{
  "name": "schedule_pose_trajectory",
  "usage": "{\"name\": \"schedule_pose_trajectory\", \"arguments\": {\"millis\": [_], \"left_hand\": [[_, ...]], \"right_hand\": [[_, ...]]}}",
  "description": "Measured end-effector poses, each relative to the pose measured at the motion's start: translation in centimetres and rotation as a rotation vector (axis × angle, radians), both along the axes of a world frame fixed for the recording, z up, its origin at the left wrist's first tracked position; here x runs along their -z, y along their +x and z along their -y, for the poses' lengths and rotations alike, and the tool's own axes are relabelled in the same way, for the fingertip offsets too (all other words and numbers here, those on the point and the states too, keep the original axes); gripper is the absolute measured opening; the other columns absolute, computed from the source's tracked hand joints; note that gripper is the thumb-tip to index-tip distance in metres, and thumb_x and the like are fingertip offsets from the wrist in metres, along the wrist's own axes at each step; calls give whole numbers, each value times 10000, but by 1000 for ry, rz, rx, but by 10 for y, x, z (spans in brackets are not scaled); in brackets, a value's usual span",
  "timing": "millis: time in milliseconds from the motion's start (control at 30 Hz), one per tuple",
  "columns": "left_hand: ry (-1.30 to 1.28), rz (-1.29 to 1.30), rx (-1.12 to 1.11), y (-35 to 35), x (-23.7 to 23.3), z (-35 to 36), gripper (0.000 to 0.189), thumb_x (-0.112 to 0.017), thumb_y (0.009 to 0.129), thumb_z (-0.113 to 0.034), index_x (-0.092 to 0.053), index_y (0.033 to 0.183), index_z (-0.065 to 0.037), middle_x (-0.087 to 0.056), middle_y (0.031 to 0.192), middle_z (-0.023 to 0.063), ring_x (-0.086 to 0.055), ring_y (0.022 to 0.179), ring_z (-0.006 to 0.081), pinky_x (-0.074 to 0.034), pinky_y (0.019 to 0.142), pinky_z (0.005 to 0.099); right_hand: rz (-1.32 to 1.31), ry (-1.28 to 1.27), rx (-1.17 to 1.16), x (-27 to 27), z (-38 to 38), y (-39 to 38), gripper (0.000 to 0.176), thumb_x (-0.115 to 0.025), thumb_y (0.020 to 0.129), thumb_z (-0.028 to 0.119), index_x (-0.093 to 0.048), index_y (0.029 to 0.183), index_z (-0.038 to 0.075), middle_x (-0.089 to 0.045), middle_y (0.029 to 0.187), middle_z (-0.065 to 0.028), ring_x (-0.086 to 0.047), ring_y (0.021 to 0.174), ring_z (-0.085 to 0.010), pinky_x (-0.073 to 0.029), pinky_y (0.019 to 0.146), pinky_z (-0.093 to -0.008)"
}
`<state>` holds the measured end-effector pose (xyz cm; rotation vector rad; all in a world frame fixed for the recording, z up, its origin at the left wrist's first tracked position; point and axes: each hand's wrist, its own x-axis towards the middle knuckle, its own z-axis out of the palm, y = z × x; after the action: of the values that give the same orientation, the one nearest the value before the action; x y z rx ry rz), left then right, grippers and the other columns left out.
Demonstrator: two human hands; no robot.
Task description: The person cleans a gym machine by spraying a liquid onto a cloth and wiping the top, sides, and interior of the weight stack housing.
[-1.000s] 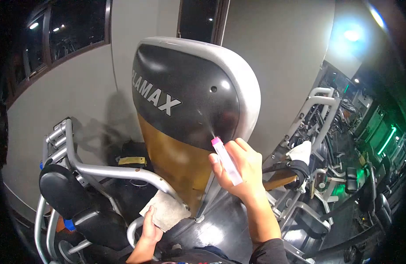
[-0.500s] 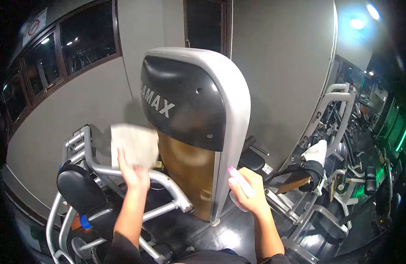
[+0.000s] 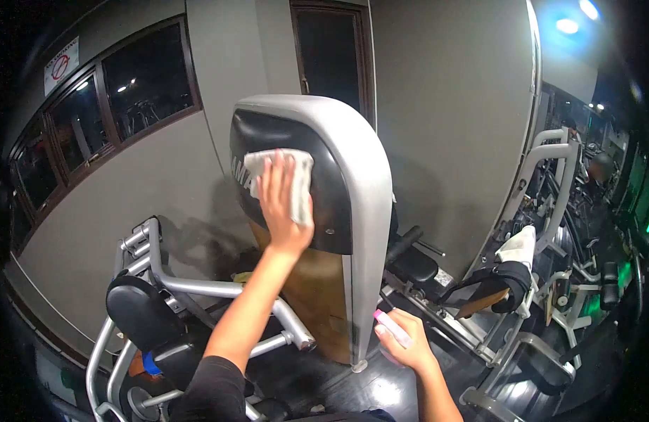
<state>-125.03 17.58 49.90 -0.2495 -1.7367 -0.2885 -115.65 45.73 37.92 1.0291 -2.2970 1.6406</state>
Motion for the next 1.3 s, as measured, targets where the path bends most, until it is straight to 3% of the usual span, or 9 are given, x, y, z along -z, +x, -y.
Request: {"name": "schedule_pose_trajectory", "arguments": {"millis": [167,300,367,433,500,733,900,1233,1300], "left_hand": [[-257,51,111,7,120,-12,546,-590,859,-327,-483,1393,-284,-354,1520,36,-224,1436,359,-99,1120,613],[-90,105,436,40,99,-3,302,-537,898,-237,-572,1156,-84,-578,1316,114,-430,1339,329,-247,1093,570],[259,191,506,63,60,2,276,-431,991,-216,-539,1170,-35,-616,1187,143,-562,1165,264,-400,1029,414],[1301,373,921,75,10,16,396,-516,990,-323,-510,1285,-60,-595,1221,56,-603,1073,203,-475,958,390],[1389,597,1271,90,-36,45,384,-502,985,-312,-514,1279,-66,-612,1229,86,-608,1116,216,-503,963,422],[953,208,1025,93,-123,11,507,-446,1006,-416,-482,1325,-23,-584,1261,121,-585,1138,223,-464,992,385],[-520,85,40,47,-74,-34,581,-579,802,-23,-505,1367,-135,-420,1477,75,-297,1410,350,-296,1112,490],[-619,107,134,17,109,-5,494,-647,827,-304,-574,1306,-208,-484,1436,34,-349,1384,312,-152,1146,511],[-448,436,401,35,148,-1,571,-687,768,-200,-556,1323,-200,-506,1414,34,-442,1314,333,-389,1029,454]], "right_hand": [[79,71,-19,15,12,3,253,-640,837,224,-596,738,-5,-548,679,-119,-544,611,-273,-433,580,-361],[35,46,-82,11,21,7,253,-636,853,231,-606,771,-6,-554,694,-127,-560,625,-271,-442,580,-357],[0,5,-100,14,21,9,250,-637,856,231,-612,789,-9,-555,695,-128,-561,627,-270,-443,582,-356],[9,4,-87,18,17,12,249,-638,855,230,-614,792,-9,-555,695,-128,-560,626,-271,-444,585,-357],[36,9,-73,21,11,15,237,-642,851,224,-618,796,-5,-557,694,-126,-555,627,-279,-449,593,-361],[-12,89,7,31,4,21,202,-673,831,212,-639,808,14,-569,708,-115,-570,637,-278,-457,593,-360],[-52,91,-62,25,14,24,199,-688,826,225,-646,801,32,-578,706,-108,-584,642,-276,-473,597,-357],[-34,137,-96,57,-4,37,208,-693,823,227,-649,792,26,-561,681,-114,-570,617,-293,-465,577,-366],[-24,113,-90,63,-11,40,216,-688,828,231,-643,782,25,-560,678,-114,-570,616,-286,-464,580,-364]]}}
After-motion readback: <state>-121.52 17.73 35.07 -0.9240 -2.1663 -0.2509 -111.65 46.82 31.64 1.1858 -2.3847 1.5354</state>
